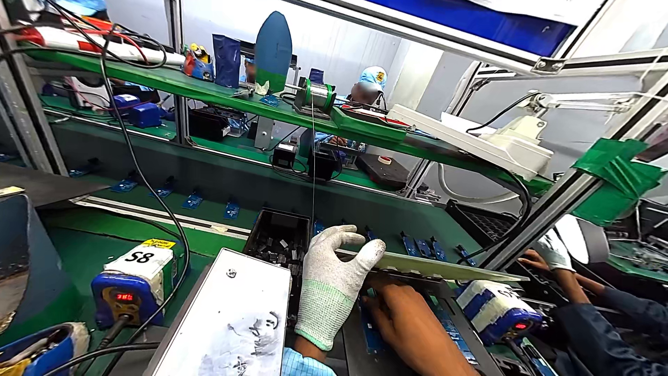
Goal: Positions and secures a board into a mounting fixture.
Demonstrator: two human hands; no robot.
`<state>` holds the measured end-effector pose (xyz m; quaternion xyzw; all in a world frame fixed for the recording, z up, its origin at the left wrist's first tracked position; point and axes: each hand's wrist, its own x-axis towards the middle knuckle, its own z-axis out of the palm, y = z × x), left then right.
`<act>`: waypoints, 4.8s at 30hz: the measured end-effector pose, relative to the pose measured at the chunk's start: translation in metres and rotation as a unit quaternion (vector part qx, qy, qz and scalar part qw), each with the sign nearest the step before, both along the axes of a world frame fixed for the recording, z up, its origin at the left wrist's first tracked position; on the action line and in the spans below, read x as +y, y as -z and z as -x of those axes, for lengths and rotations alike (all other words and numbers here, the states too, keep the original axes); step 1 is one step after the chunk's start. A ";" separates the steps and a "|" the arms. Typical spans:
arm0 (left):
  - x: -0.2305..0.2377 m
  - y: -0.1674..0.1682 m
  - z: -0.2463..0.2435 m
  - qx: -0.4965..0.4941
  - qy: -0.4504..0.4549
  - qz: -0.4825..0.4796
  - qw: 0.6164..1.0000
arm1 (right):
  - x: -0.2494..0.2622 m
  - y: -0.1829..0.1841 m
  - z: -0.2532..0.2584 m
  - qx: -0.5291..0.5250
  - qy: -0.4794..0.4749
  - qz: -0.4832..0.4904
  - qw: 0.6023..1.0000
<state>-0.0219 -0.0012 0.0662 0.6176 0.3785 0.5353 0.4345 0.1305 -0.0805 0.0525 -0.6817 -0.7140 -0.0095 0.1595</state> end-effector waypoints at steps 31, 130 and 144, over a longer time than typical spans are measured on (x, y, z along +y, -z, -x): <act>-0.002 -0.002 0.000 -0.008 0.002 0.013 1.000 | 0.007 -0.004 0.010 -0.068 0.021 -0.057 0.996; 0.007 0.000 -0.009 -0.014 -0.009 -0.008 1.000 | 0.006 0.001 -0.003 -0.007 -0.040 -0.004 0.999; 0.006 0.001 -0.008 -0.011 -0.017 -0.010 1.000 | -0.002 0.003 0.005 -0.058 -0.050 -0.061 0.995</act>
